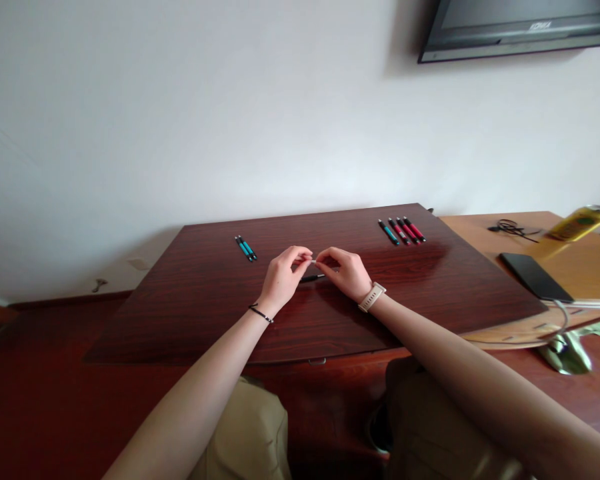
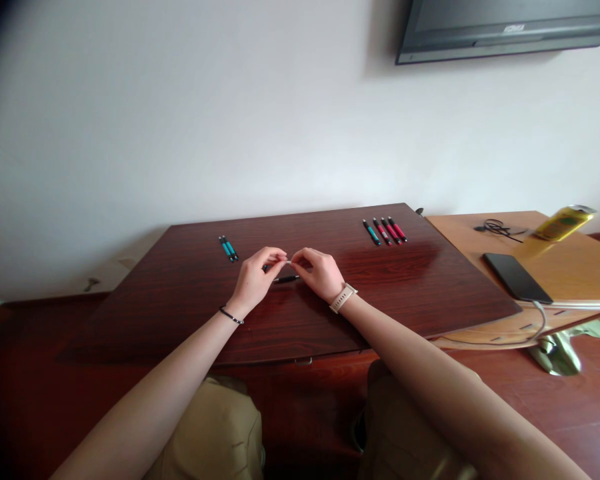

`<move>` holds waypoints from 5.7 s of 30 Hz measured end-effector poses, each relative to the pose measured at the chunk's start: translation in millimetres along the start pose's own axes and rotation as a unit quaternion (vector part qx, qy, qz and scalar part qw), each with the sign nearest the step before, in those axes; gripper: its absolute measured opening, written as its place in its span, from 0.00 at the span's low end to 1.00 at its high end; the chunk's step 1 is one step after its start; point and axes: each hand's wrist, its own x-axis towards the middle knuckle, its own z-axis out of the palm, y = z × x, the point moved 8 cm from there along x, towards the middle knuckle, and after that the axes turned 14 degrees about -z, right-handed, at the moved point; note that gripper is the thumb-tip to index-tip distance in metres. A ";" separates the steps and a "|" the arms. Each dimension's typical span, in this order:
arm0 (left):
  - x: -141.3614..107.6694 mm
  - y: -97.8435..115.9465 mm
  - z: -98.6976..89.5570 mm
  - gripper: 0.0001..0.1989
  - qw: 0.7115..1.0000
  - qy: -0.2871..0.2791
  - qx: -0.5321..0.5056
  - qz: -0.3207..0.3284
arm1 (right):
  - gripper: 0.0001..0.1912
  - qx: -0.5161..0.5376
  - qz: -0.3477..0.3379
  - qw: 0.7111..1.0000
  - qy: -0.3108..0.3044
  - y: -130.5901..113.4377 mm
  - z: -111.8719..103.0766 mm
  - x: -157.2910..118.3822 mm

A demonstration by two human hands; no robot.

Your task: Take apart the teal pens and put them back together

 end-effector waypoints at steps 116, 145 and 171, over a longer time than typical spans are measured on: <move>-3.5 13.0 2.1 0.11 0.973 -0.038 0.228 0.016 | 0.08 0.024 0.000 0.998 0.056 1.8 -6.9 -0.7; -6.4 11.2 5.8 0.09 0.982 -0.052 0.182 -0.003 | 0.12 0.083 0.011 0.995 0.054 -4.0 -5.7 0.7; -6.5 -8.8 19.2 0.08 0.991 -0.095 -0.027 -0.091 | 0.11 0.183 0.035 0.980 0.073 3.0 0.2 -3.1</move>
